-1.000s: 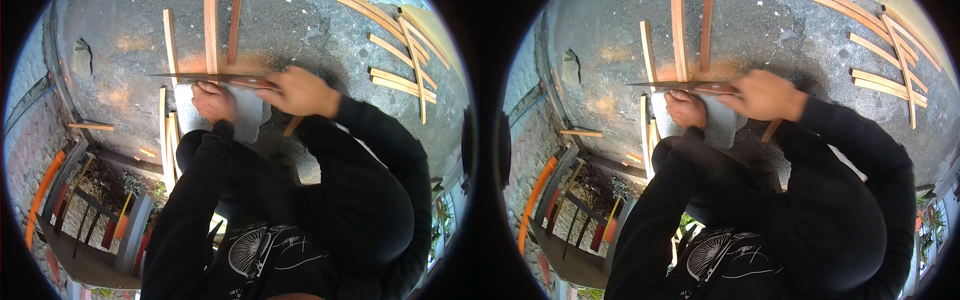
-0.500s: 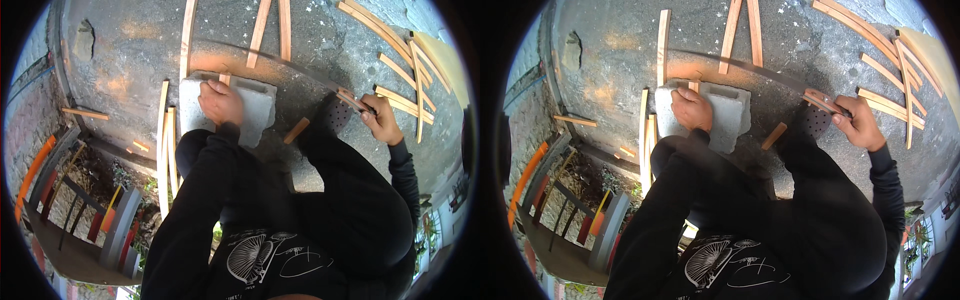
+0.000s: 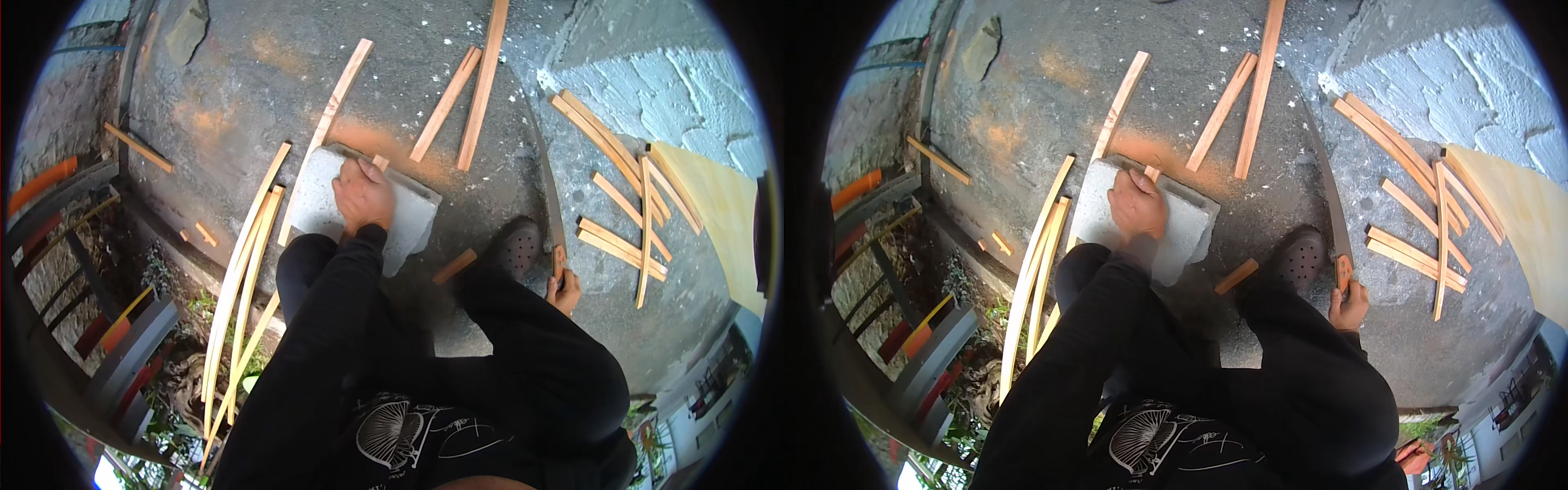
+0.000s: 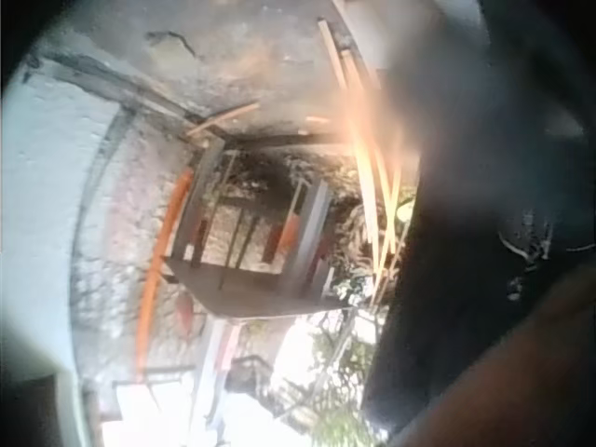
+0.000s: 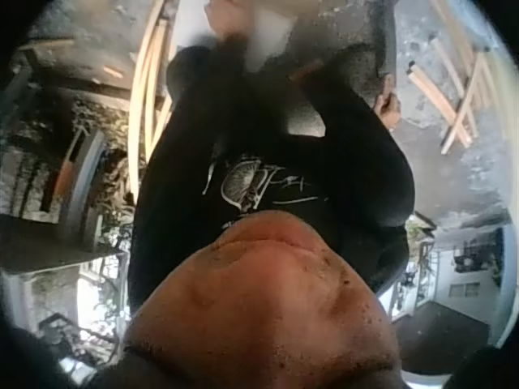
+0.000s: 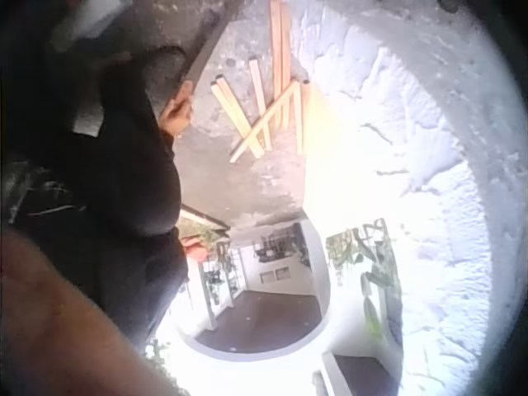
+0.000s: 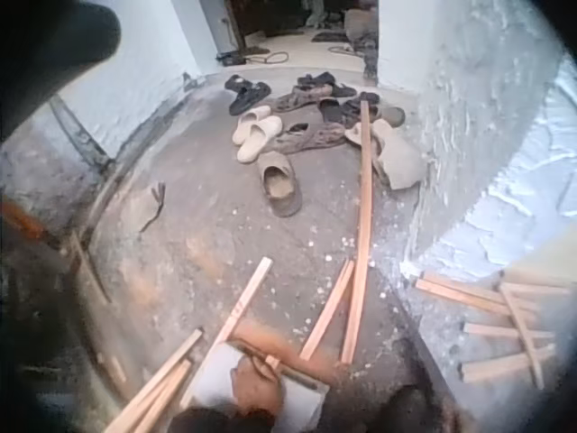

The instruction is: Sawing thin strips of wood on a cinder block.

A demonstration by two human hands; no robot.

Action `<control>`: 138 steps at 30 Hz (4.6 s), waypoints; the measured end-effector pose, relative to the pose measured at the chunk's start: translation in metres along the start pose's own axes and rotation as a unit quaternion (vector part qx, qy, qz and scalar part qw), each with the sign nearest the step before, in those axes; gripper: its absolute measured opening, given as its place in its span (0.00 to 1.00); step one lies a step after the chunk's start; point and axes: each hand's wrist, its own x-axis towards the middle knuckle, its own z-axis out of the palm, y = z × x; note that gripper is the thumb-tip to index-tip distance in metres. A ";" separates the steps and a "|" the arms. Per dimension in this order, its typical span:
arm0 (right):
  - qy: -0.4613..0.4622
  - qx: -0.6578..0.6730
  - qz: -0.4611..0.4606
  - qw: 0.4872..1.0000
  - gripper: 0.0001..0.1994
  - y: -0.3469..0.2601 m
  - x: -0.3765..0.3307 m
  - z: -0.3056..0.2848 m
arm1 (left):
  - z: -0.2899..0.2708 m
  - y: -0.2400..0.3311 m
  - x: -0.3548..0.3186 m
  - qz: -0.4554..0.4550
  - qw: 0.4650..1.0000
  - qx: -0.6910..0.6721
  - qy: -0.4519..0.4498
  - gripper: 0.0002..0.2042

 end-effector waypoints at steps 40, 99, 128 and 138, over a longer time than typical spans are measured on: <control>-0.040 0.138 -0.130 0.981 0.25 -0.174 0.434 0.119 | -0.045 -0.027 -0.050 0.129 0.972 -0.188 -0.061 0.29; -0.098 0.060 -0.098 0.988 0.30 -0.187 0.121 0.048 | -0.186 -0.147 0.052 -0.022 0.858 -0.466 0.215 0.22; -0.262 0.471 -0.401 0.741 0.30 -0.346 0.106 0.063 | -0.253 -0.024 0.007 0.255 0.528 -0.808 -0.058 0.68; -0.080 0.464 -0.515 0.716 0.24 -0.349 0.169 0.081 | -0.233 -0.005 0.007 0.067 0.673 -0.719 0.162 0.40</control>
